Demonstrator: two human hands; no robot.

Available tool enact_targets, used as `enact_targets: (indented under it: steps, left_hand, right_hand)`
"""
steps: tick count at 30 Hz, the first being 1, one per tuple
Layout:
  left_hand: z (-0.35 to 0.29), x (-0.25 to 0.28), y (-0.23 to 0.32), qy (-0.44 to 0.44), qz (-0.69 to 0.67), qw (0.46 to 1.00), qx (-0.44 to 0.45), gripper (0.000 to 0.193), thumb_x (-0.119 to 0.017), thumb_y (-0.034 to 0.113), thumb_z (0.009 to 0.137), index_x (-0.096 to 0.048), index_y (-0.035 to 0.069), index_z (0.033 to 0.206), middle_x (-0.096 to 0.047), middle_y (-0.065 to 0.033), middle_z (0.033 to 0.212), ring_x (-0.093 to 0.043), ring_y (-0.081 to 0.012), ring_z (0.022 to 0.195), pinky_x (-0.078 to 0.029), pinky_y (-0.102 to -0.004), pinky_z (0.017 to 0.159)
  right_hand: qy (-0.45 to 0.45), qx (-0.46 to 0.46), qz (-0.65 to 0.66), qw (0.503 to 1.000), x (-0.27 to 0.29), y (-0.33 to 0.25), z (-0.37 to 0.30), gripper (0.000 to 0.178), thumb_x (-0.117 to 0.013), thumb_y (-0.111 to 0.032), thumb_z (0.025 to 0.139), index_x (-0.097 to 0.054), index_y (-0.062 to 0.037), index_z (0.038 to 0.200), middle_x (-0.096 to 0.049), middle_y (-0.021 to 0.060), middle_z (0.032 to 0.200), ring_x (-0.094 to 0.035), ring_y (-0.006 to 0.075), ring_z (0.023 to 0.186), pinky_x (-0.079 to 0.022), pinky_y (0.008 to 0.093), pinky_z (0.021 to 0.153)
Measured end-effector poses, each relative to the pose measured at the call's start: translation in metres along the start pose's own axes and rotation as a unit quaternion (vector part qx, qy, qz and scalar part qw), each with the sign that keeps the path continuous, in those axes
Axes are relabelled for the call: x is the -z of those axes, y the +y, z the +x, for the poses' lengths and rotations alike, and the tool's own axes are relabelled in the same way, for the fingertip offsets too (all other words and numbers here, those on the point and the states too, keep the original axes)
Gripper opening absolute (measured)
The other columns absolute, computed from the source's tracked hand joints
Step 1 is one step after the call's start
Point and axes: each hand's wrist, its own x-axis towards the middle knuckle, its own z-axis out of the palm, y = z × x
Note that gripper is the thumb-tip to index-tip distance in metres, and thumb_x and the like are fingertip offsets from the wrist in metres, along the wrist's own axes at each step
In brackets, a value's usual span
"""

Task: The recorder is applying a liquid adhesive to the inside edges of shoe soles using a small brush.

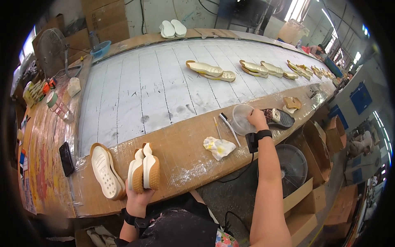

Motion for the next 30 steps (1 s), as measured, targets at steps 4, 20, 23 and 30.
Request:
enact_targets:
  steps: [4, 20, 23, 30]
  left_hand:
    - [0.000, 0.003, -0.001, -0.038, 0.243, 0.963, -0.114, 0.029, -0.043, 0.019, 0.090, -0.053, 0.002, 0.112, -0.061, -0.0106, 0.107, -0.059, -0.0237, 0.100, -0.050, -0.0394, 0.084]
    - [0.006, 0.023, 0.064, 0.046, -0.015, 0.999, -0.005, 0.029, -0.042, 0.021, 0.091, -0.054, 0.003, 0.110, -0.060, -0.0084, 0.102, -0.059, -0.0192, 0.090, -0.050, -0.0351, 0.072]
    - [0.004, 0.022, 0.063, 0.045, -0.022, 0.999, -0.006, 0.029, -0.041, 0.022, 0.091, -0.054, 0.004, 0.110, -0.060, -0.0082, 0.102, -0.059, -0.0187, 0.090, -0.050, -0.0352, 0.071]
    - [0.003, 0.019, 0.062, 0.063, -0.030, 0.997, 0.012, 0.029, -0.043, 0.024, 0.091, -0.054, 0.006, 0.111, -0.061, -0.0066, 0.101, -0.060, -0.0181, 0.088, -0.050, -0.0334, 0.070]
  right_hand:
    - [-0.137, -0.018, 0.074, 0.988, 0.029, -0.022, -0.020, 0.027, -0.062, -0.025, 0.071, -0.066, 0.0021, 0.074, -0.063, 0.0225, 0.070, -0.065, 0.0323, 0.069, -0.051, 0.0389, 0.064]
    - [-0.037, 0.549, 0.419, 0.722, 0.099, -0.338, -0.323, 0.027, -0.074, -0.002, 0.067, -0.062, -0.0053, 0.091, -0.063, 0.0072, 0.078, -0.061, 0.0202, 0.060, -0.049, 0.0268, 0.050]
    - [-0.025, 0.560, 0.407, 0.721, 0.099, -0.340, -0.327, 0.028, -0.074, -0.003, 0.068, -0.062, -0.0043, 0.093, -0.063, 0.0065, 0.082, -0.060, 0.0190, 0.059, -0.047, 0.0267, 0.049]
    - [-0.014, 0.572, 0.362, 0.736, 0.095, -0.340, -0.332, 0.026, -0.073, -0.004, 0.067, -0.062, -0.0052, 0.091, -0.060, 0.0056, 0.080, -0.057, 0.0173, 0.056, -0.045, 0.0257, 0.047]
